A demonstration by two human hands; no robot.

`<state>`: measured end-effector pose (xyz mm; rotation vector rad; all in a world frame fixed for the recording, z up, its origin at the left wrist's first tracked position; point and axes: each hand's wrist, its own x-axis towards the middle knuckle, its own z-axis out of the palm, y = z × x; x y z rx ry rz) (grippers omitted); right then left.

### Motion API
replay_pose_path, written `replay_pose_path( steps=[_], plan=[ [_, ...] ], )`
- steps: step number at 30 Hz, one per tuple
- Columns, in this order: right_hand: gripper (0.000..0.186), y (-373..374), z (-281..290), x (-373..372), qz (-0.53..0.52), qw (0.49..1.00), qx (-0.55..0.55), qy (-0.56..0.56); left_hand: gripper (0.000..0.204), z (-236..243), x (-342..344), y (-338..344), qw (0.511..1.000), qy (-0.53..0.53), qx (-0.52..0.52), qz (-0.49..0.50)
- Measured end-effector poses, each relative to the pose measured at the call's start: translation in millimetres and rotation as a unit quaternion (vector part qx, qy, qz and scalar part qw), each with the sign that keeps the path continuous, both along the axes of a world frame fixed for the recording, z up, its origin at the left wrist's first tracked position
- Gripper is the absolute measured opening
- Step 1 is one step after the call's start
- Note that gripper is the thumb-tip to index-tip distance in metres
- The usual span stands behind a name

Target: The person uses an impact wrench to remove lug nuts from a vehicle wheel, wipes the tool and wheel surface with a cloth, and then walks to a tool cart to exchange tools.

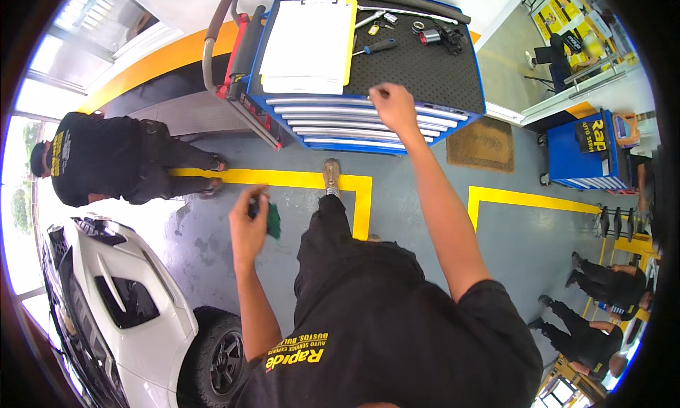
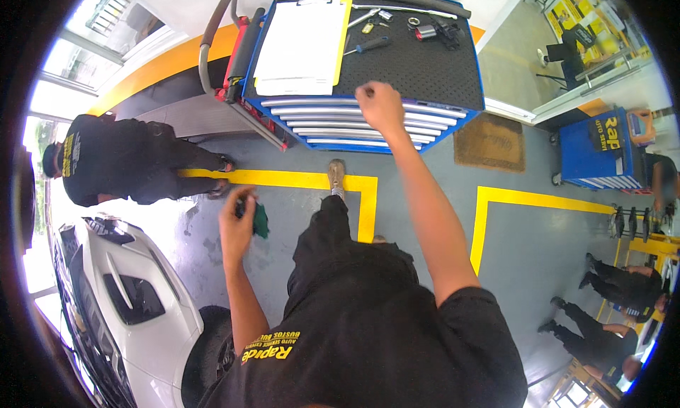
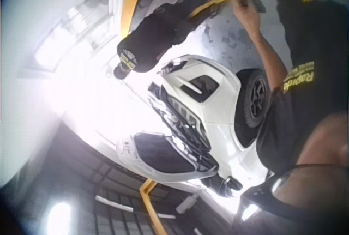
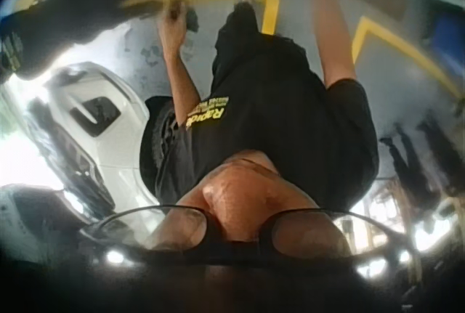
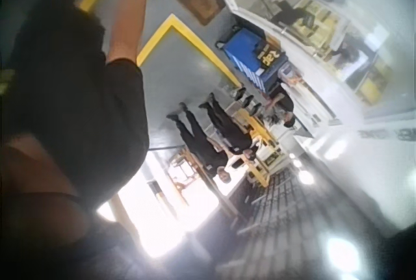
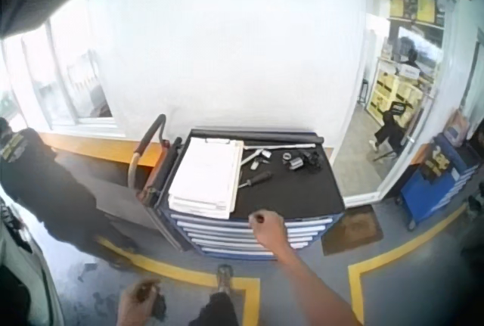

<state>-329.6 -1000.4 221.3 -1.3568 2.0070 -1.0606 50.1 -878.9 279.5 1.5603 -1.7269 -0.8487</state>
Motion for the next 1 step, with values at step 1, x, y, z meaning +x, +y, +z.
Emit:
replay_pose_path(
  steps=[1],
  plan=[
    [0.04,-39.0,-1.7,8.5,-0.01,0.998,0.056,-0.02,0.023,2.1,5.6,-35.1,1.0,0.019,0.0,0.01]
  ],
)
